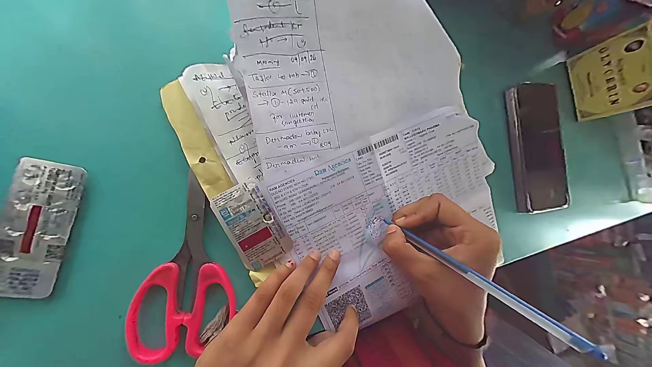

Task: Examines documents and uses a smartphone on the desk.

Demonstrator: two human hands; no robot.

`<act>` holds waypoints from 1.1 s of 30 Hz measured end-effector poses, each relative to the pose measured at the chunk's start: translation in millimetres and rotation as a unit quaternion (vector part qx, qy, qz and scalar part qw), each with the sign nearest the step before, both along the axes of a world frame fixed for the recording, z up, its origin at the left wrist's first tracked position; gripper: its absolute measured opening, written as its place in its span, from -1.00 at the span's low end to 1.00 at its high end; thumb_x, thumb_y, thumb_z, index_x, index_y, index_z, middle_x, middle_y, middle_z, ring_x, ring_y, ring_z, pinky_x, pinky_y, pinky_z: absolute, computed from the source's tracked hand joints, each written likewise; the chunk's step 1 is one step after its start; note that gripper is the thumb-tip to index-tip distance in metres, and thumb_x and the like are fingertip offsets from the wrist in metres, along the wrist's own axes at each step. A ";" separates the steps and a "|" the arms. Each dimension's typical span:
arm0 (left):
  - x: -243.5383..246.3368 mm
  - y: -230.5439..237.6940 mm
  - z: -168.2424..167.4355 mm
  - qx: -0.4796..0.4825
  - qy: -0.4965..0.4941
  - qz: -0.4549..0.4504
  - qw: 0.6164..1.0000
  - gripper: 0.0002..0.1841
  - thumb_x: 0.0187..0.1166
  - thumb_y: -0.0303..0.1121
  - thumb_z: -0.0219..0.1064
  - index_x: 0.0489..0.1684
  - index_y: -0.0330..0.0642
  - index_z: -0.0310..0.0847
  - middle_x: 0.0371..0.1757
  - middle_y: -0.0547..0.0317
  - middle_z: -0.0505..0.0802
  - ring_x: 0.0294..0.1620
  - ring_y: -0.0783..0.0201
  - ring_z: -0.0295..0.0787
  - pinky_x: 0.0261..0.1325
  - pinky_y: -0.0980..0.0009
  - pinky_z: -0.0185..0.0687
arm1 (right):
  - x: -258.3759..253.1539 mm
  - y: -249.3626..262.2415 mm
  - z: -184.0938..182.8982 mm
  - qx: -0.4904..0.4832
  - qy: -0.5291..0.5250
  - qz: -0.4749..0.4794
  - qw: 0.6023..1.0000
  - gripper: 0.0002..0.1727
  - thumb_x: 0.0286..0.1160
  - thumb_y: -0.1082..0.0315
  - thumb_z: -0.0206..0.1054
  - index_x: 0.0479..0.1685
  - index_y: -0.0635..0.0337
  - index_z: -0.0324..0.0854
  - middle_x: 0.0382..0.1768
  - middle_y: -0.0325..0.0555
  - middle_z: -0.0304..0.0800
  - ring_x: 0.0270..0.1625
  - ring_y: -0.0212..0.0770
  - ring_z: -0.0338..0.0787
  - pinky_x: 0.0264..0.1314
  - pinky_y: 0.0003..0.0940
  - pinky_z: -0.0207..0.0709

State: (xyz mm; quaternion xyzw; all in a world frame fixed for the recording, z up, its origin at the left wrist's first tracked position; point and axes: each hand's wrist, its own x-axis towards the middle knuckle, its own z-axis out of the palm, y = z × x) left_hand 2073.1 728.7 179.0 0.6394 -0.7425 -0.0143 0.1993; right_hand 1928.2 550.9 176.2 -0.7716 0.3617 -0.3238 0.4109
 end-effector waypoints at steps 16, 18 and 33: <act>-0.9 -0.4 -3.3 -0.014 -0.001 0.012 1.000 -0.72 0.85 -0.14 0.01 0.26 0.18 0.63 0.52 -0.20 0.65 0.58 -0.11 0.51 0.56 0.06 0.28 | -23.0 -2.8 9.9 -0.075 -0.046 0.098 0.991 -0.86 0.48 0.29 0.40 -0.04 -0.03 0.68 -0.21 -0.51 0.87 -0.18 -0.66 0.82 -0.14 -0.76 0.73; 0.1 -0.4 -4.3 -0.025 0.007 0.017 1.000 -0.72 0.84 -0.15 0.03 0.29 0.14 0.62 0.54 -0.24 0.62 0.63 -0.13 0.46 0.60 0.05 0.25 | -31.8 -2.7 13.9 -0.152 0.021 0.165 0.974 -0.80 0.73 0.23 0.24 0.10 0.05 0.72 -0.07 -0.28 0.91 0.06 -0.51 0.83 0.12 -0.66 0.69; 48.4 39.0 25.7 -0.080 0.077 0.207 0.972 -0.40 0.71 0.12 0.12 0.47 -0.16 0.56 0.50 -0.06 0.72 0.63 0.05 0.52 0.54 0.19 0.47 | -14.8 -26.9 7.4 -0.314 0.184 0.296 0.883 -0.28 0.54 -0.39 0.07 0.37 -0.03 0.63 0.53 -0.11 0.68 0.63 0.19 0.54 0.53 0.39 0.29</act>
